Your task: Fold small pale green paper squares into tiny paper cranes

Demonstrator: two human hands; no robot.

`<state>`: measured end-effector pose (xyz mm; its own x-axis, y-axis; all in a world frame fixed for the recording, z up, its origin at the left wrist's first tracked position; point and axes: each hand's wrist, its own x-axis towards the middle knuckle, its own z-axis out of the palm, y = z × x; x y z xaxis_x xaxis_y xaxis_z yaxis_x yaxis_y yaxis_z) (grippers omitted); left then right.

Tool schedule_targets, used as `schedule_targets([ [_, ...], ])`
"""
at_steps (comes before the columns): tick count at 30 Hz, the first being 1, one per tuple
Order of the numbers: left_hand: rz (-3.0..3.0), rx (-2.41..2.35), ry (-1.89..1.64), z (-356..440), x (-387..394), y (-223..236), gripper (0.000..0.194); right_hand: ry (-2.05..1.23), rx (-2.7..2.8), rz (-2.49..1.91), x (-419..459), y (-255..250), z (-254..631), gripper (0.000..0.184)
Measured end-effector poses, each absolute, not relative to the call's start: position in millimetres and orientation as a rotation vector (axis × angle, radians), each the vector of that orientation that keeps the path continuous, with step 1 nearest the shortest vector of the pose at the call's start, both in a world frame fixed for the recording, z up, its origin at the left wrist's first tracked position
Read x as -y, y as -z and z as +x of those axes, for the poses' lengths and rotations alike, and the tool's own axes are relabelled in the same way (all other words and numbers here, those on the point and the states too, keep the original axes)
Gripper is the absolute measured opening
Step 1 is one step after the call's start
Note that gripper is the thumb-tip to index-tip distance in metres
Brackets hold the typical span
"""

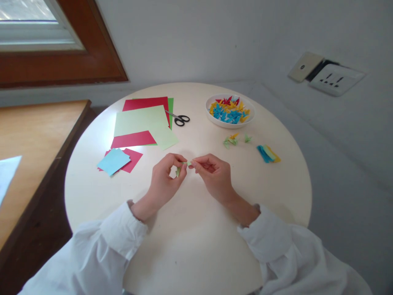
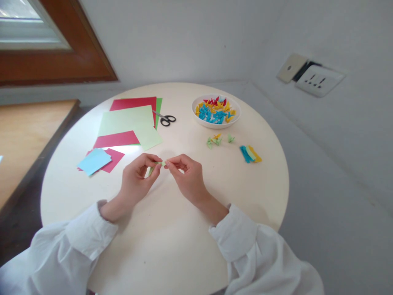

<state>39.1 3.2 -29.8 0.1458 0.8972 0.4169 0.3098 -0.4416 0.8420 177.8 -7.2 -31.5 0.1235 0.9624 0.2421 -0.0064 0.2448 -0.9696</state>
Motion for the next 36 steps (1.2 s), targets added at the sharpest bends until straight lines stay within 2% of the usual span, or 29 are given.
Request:
schedule_targets([
  [16, 1.766, -1.107, -1.321, 41.5, -5.2, 32.6, 0.014, -0.945, 1.164, -1.107, 6.0, 28.8, 176.2, 0.012],
  [22, 1.758, -1.090, -1.324, 41.6, -6.2, 34.1, 0.009, -0.963, 1.143, -1.080, 4.9, 29.9, 175.7, 0.012],
  [29, 1.785, -1.137, -1.324, 41.6, -7.9, 34.7, 0.009, -0.934, 1.221, -1.096, 3.7, 38.8, 174.4, 0.023],
  [32, 1.795, -1.143, -1.325, 41.7, -8.1, 34.6, 0.008, -0.946, 1.223, -1.100, 2.2, 38.6, 174.8, 0.021],
  [36, 1.821, -1.135, -1.307, 40.9, -8.2, 35.9, 0.016, -0.937, 1.192, -1.107, -0.4, 35.8, 176.8, 0.018],
])
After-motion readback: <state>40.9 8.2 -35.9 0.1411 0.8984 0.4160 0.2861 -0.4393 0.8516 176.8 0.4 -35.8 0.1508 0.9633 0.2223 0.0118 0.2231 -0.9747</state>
